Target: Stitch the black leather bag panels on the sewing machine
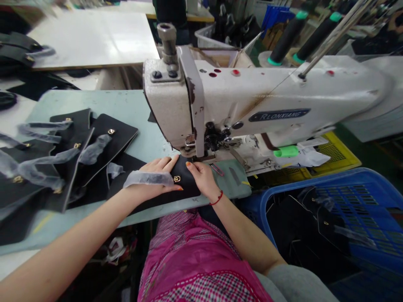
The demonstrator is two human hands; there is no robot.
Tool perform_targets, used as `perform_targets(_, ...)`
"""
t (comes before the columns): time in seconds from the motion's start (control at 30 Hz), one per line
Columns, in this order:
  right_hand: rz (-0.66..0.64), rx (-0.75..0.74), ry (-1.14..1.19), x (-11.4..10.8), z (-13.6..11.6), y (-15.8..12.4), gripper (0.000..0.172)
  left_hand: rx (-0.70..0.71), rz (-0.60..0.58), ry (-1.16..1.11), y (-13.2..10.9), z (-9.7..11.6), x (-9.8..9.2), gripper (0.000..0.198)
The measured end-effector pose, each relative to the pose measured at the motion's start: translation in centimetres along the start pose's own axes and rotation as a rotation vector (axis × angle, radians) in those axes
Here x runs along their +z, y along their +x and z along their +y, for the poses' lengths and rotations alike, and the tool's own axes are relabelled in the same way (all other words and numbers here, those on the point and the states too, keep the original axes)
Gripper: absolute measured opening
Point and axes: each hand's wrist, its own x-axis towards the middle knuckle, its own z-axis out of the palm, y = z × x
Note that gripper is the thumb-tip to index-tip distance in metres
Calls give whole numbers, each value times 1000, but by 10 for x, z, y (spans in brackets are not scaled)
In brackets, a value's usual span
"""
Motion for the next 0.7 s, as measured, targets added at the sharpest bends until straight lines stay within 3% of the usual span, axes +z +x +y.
perform_targets(0.33,-66,-17,-4,-9,-4,12,53,-31,4,105,5,2,-3,94)
perform_targets(0.47,-96,-78,-38,-21,0,-14,51,-44,7,125,7,4,-2,93)
perform_targets(0.7,-201,65,12,-34,32,-65,45,-56,31,127,5,8,0,90)
